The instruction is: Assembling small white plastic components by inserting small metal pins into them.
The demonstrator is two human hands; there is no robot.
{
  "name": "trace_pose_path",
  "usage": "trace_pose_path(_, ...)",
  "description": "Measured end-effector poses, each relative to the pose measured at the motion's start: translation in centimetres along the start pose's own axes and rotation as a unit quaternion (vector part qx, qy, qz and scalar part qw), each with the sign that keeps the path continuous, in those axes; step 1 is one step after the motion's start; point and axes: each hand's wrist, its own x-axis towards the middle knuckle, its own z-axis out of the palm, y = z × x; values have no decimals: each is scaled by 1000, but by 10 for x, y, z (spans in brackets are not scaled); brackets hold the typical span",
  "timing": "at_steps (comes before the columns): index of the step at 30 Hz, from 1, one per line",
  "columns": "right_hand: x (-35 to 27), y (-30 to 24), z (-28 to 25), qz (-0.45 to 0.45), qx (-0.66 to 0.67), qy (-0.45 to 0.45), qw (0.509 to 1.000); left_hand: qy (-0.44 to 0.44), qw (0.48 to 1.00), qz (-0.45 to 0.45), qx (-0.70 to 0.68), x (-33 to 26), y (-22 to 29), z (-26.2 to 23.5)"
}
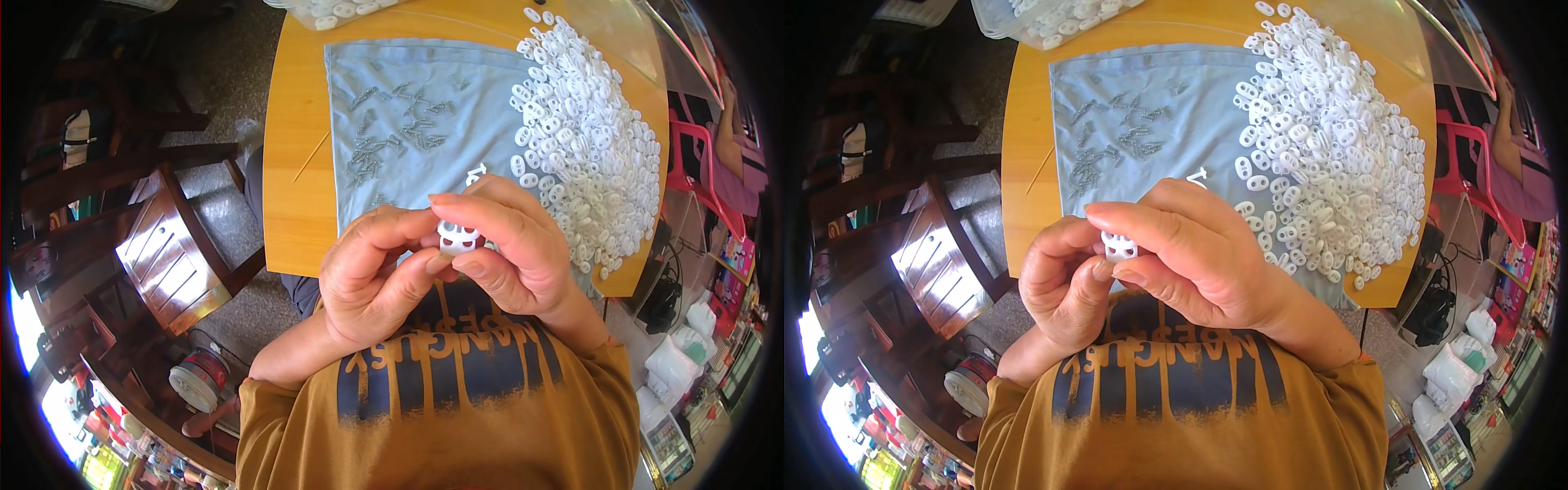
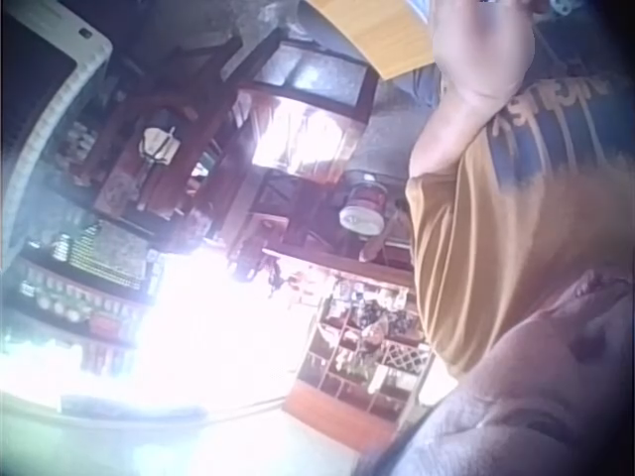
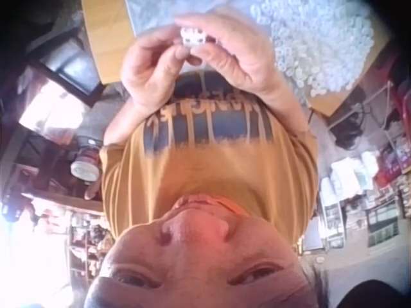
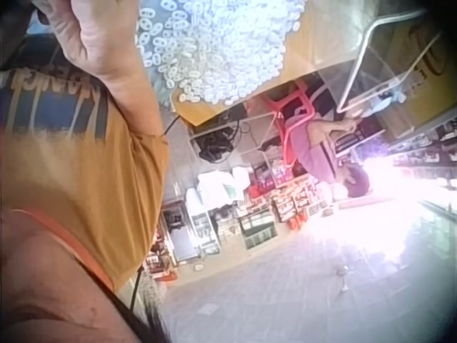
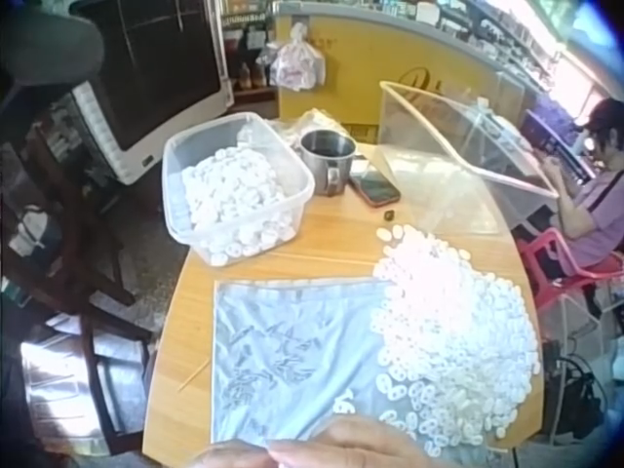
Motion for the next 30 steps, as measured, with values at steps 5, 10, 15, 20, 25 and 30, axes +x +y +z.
trace_pose_path(5, -2, -2, -2, 23, 11, -26, 999, -3, 1000, 7, 25, 1, 0, -1)
trace_pose_path(10, -3, 0, 1, 6, 1, -14, 1000, -6, 998, 24, 57, 0, -2, -2)
trace_pose_path(15, -2, 5, 8, -37, -9, 40, 998, 1, 995, 39, 88, 1, -3, -1)
trace_pose_path(20, -4, 9, 12, -33, -4, 59, 998, 12, 996, 20, 84, -2, -6, 0)
trace_pose_path(25, -3, 4, 11, -12, 36, 60, 997, 11, 999, 9, 37, 2, -3, 2)
trace_pose_path(30, 0, 1, 6, 10, 68, 24, 997, 30, 994, -15, -106, 4, -3, 2)
